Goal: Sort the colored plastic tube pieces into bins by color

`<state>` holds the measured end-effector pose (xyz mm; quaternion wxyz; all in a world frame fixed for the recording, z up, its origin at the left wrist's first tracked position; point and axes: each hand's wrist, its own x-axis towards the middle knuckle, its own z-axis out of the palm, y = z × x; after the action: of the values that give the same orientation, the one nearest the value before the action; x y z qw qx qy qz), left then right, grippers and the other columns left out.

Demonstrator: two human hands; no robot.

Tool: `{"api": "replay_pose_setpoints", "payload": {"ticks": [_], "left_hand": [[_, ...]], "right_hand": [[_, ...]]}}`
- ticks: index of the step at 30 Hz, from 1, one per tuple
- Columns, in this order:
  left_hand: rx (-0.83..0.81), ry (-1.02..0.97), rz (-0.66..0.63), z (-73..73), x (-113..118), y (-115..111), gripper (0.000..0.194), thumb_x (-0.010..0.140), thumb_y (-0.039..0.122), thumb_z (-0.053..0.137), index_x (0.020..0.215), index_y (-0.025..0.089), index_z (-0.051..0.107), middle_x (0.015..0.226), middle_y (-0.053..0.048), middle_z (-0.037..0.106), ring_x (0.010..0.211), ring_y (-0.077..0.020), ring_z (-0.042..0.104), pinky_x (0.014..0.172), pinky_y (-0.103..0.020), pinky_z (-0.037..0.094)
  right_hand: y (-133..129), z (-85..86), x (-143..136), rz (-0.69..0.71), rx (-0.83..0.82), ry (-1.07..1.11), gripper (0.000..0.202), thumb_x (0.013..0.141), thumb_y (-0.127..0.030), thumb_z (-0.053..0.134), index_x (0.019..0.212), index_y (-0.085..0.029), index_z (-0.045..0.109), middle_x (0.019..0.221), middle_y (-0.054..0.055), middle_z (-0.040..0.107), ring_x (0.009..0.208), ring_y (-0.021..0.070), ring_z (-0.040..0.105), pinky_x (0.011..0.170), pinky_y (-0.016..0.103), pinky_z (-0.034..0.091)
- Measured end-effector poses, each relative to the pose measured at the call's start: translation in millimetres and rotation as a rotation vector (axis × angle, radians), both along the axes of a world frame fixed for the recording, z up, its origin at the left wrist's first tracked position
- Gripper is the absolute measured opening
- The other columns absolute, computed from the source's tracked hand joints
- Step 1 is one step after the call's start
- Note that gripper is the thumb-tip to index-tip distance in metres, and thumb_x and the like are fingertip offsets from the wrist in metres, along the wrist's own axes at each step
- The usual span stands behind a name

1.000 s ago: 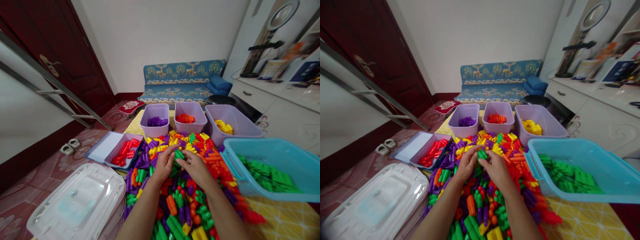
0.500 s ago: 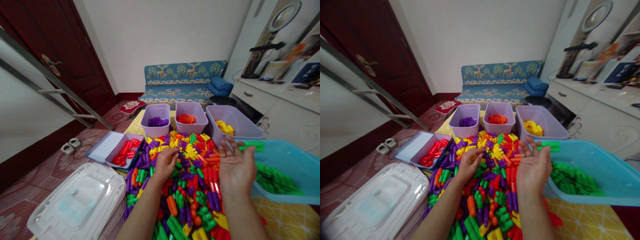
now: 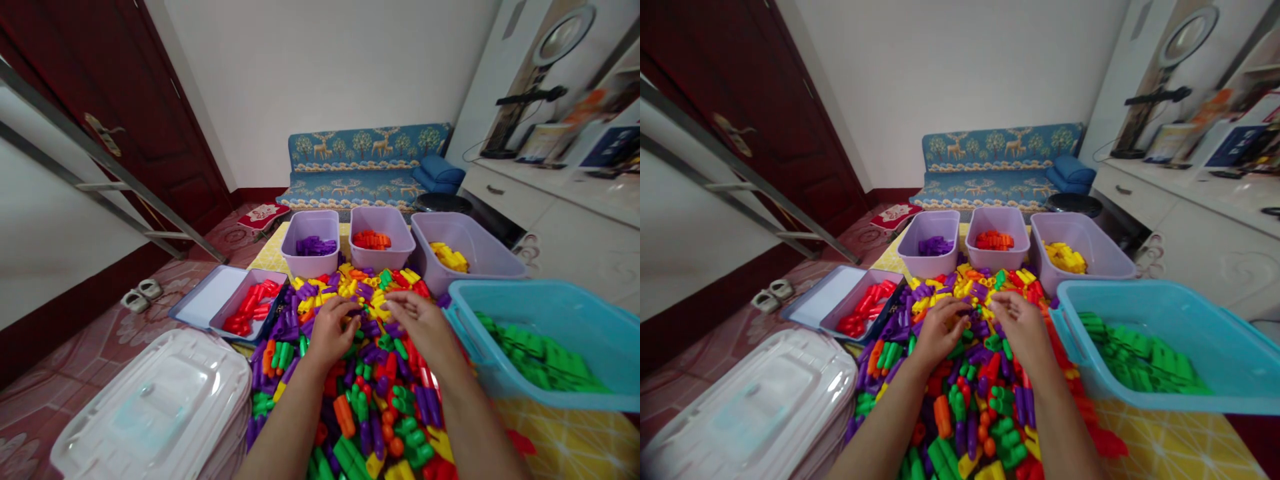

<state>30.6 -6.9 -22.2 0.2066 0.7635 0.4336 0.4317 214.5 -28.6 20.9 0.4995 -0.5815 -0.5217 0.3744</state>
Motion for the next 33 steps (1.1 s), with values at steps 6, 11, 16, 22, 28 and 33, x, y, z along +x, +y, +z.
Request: {"api": "replay_pose_setpoints", "payload": {"ticks": [6, 11, 16, 22, 28, 33], "left_hand": [[0.025, 0.113, 0.094, 3.7, 1.2, -3.1, 0.033, 0.078, 0.025, 0.062, 0.111, 0.021, 0.065, 0.115, -0.01, 0.057, 0.108, -0.0258, 0.055, 0.094, -0.043, 0.045], [0.012, 0.267, 0.038, 5.3, 1.7, -6.4, 0.052, 0.066, 0.019, 0.063, 0.118, 0.022, 0.061, 0.133, -0.011, 0.05, 0.119, -0.0325, 0.05, 0.098, -0.048, 0.043], [-0.015, 0.222, -0.073, 1.2, 1.2, -5.3, 0.07, 0.061, 0.013, 0.06, 0.131, 0.02, 0.05, 0.141, -0.011, 0.046, 0.124, -0.0314, 0.048, 0.105, -0.047, 0.04], [-0.017, 0.064, -0.08, -3.0, 1.9, -1.0, 0.067, 0.061, 0.005, 0.057, 0.126, 0.019, 0.056, 0.126, -0.01, 0.057, 0.117, -0.0257, 0.054, 0.103, -0.042, 0.043], [-0.08, -0.222, -0.023, 1.2, 2.6, -0.7, 0.043, 0.073, 0.007, 0.06, 0.112, 0.022, 0.066, 0.108, -0.006, 0.068, 0.102, -0.0207, 0.062, 0.092, -0.036, 0.05], [-0.241, -0.471, 0.025, -0.6, 2.8, -0.2, 0.034, 0.079, 0.029, 0.068, 0.111, 0.017, 0.067, 0.101, -0.008, 0.07, 0.086, -0.0188, 0.064, 0.075, -0.029, 0.054]], "right_hand": [[-3.1, -15.6, -18.4, 0.18, -0.092, -0.912, 0.033, 0.077, -0.023, 0.062, 0.11, -0.021, 0.067, 0.108, 0.01, 0.07, 0.097, 0.0267, 0.066, 0.083, 0.038, 0.048], [-6.0, -14.5, -35.2, 0.204, -0.097, -0.996, 0.053, 0.08, -0.017, 0.053, 0.133, -0.013, 0.052, 0.13, 0.016, 0.059, 0.116, 0.0279, 0.058, 0.094, 0.038, 0.045], [-4.2, -18.1, -36.0, 0.223, -0.085, -0.899, 0.066, 0.076, -0.013, 0.054, 0.141, -0.018, 0.042, 0.133, 0.013, 0.058, 0.118, 0.026, 0.058, 0.097, 0.037, 0.043], [-1.0, -23.8, -34.7, 0.178, -0.04, -0.739, 0.065, 0.074, -0.012, 0.053, 0.138, -0.02, 0.046, 0.104, 0.007, 0.071, 0.094, 0.0222, 0.066, 0.081, 0.031, 0.047], [0.3, -24.2, -37.2, 0.175, -0.025, -0.521, 0.059, 0.076, -0.017, 0.051, 0.135, -0.02, 0.05, 0.056, -0.005, 0.056, 0.051, 0.015, 0.054, 0.054, 0.026, 0.041], [0.2, -21.1, -39.0, 0.166, 0.043, -0.269, 0.055, 0.077, -0.021, 0.053, 0.133, -0.023, 0.051, 0.064, -0.005, 0.056, 0.05, 0.0115, 0.05, 0.052, 0.023, 0.042]]}}
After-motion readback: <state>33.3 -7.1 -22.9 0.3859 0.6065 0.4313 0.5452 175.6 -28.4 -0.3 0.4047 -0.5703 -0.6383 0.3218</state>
